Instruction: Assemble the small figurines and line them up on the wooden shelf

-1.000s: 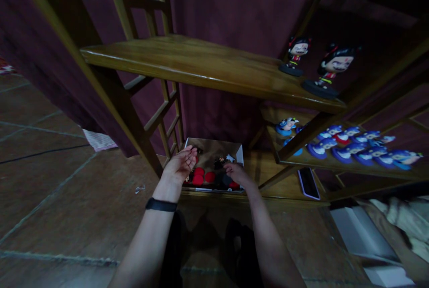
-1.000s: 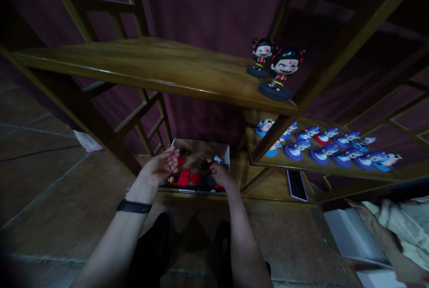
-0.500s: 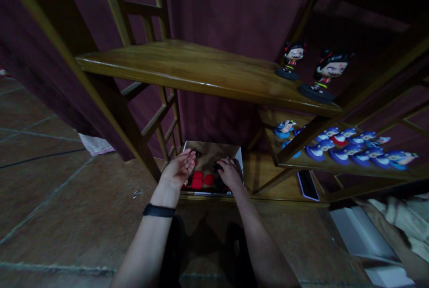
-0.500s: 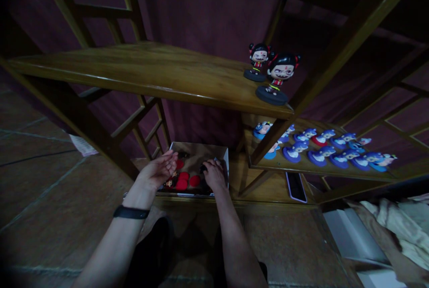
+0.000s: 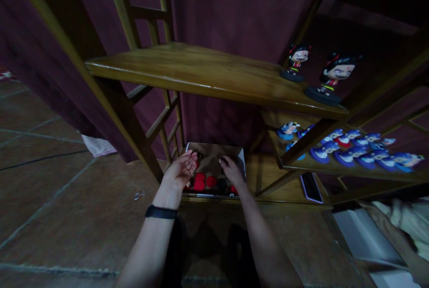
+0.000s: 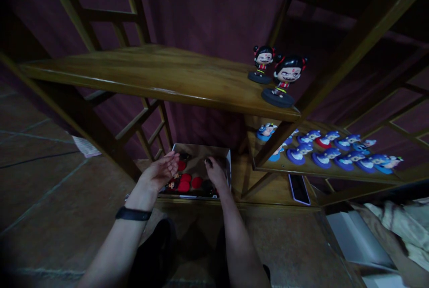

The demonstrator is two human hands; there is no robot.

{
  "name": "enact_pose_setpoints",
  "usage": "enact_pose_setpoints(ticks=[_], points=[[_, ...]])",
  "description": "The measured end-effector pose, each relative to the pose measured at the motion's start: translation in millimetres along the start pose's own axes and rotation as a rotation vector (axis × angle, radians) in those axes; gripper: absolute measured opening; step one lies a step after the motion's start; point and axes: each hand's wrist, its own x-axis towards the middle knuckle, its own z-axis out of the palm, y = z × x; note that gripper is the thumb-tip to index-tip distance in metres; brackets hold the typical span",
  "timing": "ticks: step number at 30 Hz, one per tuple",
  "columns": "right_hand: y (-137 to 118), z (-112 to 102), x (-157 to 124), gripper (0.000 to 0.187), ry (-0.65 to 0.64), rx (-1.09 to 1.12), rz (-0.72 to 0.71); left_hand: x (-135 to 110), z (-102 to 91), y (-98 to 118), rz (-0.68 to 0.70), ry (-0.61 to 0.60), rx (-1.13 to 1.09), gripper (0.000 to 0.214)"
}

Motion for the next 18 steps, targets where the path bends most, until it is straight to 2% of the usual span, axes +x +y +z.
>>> enact_pose_setpoints(ticks=[3, 6, 8, 12, 16, 18], points=[[-3, -23, 1, 0.030, 0.038, 0.576, 0.097, 5, -1.8, -3, 0.012, 0.004, 0.005, 0.023], [-2, -42, -3, 0.028, 0.040, 0.891, 0.123, 13, -3.3, -10, 0.065, 0.014, 0.082, 0.021], [0, -49, -7, 0.029, 0.072, 0.921, 0.143, 19, -2.0, -18, 0.124, 0.024, 0.181, 0.019], [7, -50, -10, 0.032, 0.118, 0.792, 0.181, 31, 8.0, -47, 0.251, 0.036, 0.388, 0.017], [12, -45, -7, 0.031, 0.156, 0.575, 0.222, 46, 17.8, -84, 0.287, -0.026, 0.623, 0.015], [13, -43, -5, 0.030, 0.147, 0.518, 0.214, 52, 19.7, -100, 0.290, -0.020, 0.689, 0.019]])
